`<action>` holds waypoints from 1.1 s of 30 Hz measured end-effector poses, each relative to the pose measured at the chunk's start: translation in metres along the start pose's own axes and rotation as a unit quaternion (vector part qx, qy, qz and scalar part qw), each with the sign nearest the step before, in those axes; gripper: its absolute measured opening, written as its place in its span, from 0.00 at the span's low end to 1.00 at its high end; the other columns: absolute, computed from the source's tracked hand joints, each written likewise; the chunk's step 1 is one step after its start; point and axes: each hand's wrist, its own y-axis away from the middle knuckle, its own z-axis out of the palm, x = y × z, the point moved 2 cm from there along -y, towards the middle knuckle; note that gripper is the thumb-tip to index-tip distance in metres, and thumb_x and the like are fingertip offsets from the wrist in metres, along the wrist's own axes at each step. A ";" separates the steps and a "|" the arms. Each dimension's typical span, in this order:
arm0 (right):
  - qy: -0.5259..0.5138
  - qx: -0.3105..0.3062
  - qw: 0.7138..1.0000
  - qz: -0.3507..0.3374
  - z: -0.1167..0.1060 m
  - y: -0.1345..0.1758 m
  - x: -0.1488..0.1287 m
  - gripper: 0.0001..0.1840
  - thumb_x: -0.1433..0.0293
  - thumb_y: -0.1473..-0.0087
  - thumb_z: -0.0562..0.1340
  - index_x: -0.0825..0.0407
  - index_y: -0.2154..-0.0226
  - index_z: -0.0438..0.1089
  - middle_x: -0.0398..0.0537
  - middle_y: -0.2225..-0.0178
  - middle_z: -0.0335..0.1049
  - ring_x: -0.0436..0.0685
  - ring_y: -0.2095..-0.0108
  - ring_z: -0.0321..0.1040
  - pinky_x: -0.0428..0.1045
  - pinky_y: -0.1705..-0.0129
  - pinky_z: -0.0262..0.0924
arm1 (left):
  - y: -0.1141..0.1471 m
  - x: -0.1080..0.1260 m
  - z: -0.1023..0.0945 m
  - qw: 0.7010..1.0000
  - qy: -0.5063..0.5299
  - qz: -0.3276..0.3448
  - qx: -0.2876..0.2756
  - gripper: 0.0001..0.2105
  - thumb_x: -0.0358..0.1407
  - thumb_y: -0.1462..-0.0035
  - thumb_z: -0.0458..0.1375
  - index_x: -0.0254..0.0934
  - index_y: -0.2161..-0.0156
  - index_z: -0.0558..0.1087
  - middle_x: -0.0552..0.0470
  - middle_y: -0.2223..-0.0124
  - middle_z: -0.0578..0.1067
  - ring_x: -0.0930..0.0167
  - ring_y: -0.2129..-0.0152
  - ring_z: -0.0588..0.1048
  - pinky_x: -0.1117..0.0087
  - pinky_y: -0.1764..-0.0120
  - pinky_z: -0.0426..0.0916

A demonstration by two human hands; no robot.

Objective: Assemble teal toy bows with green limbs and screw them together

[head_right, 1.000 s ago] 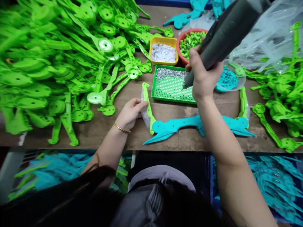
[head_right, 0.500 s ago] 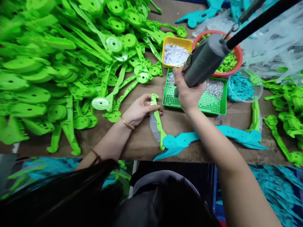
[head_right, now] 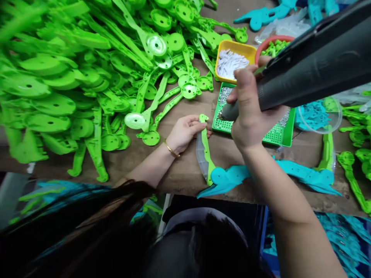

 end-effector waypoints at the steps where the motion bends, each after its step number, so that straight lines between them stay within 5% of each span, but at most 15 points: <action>1: 0.004 -0.004 1.000 0.002 0.007 0.004 0.000 0.17 0.58 0.52 0.67 0.48 0.62 0.66 0.37 0.70 0.70 0.44 0.83 0.62 0.46 0.81 0.59 | 0.000 -0.001 0.000 1.000 0.004 0.001 -0.001 0.06 0.26 0.49 0.62 0.30 0.65 0.70 0.52 0.75 0.76 0.72 0.78 0.77 0.72 0.71 0.73; 7: -0.006 -0.024 1.000 -0.008 0.032 0.023 0.022 0.17 0.56 0.54 0.69 0.46 0.65 0.69 0.38 0.70 0.69 0.44 0.81 0.63 0.44 0.82 0.61 | -0.003 -0.003 0.002 0.999 0.032 -0.001 -0.006 0.05 0.22 0.48 0.59 0.30 0.65 0.71 0.56 0.77 0.74 0.76 0.82 0.74 0.74 0.72 0.72; 13: 0.055 -0.047 0.997 0.003 0.029 0.028 0.040 0.18 0.52 0.53 0.67 0.42 0.62 0.68 0.37 0.70 0.66 0.46 0.81 0.63 0.47 0.81 0.60 | -0.001 -0.002 0.002 0.999 0.049 -0.004 -0.013 0.06 0.21 0.47 0.57 0.29 0.64 0.72 0.55 0.76 0.75 0.76 0.82 0.73 0.75 0.73 0.71; 21: -0.006 -0.071 0.997 0.008 0.035 0.022 0.034 0.17 0.60 0.54 0.69 0.46 0.62 0.68 0.35 0.75 0.65 0.45 0.82 0.61 0.45 0.81 0.58 | 0.001 -0.001 0.001 0.998 0.055 -0.009 -0.009 0.07 0.24 0.49 0.62 0.30 0.63 0.72 0.56 0.74 0.76 0.76 0.81 0.74 0.74 0.70 0.72; 25: 0.000 -0.007 1.000 -0.030 0.017 0.007 0.015 0.15 0.61 0.52 0.68 0.48 0.62 0.68 0.37 0.71 0.69 0.44 0.82 0.61 0.44 0.81 0.55 | -0.001 0.001 0.000 0.999 0.040 -0.006 0.016 0.07 0.25 0.48 0.61 0.31 0.64 0.69 0.56 0.75 0.75 0.73 0.79 0.76 0.71 0.70 0.73; 29: 0.041 -0.009 0.999 -0.019 -0.011 0.014 0.018 0.12 0.66 0.51 0.66 0.48 0.62 0.67 0.38 0.71 0.69 0.44 0.82 0.60 0.44 0.80 0.56 | -0.005 -0.003 -0.001 0.998 0.039 0.015 0.037 0.08 0.29 0.50 0.64 0.32 0.65 0.69 0.53 0.74 0.76 0.73 0.77 0.76 0.71 0.69 0.73; 33: 0.092 -0.016 0.996 0.008 -0.026 0.027 0.033 0.16 0.62 0.50 0.64 0.46 0.58 0.64 0.39 0.69 0.67 0.47 0.81 0.61 0.48 0.76 0.61 | -0.006 -0.004 -0.003 0.994 0.045 0.051 0.089 0.14 0.33 0.56 0.69 0.33 0.66 0.70 0.54 0.72 0.77 0.73 0.74 0.76 0.73 0.67 0.71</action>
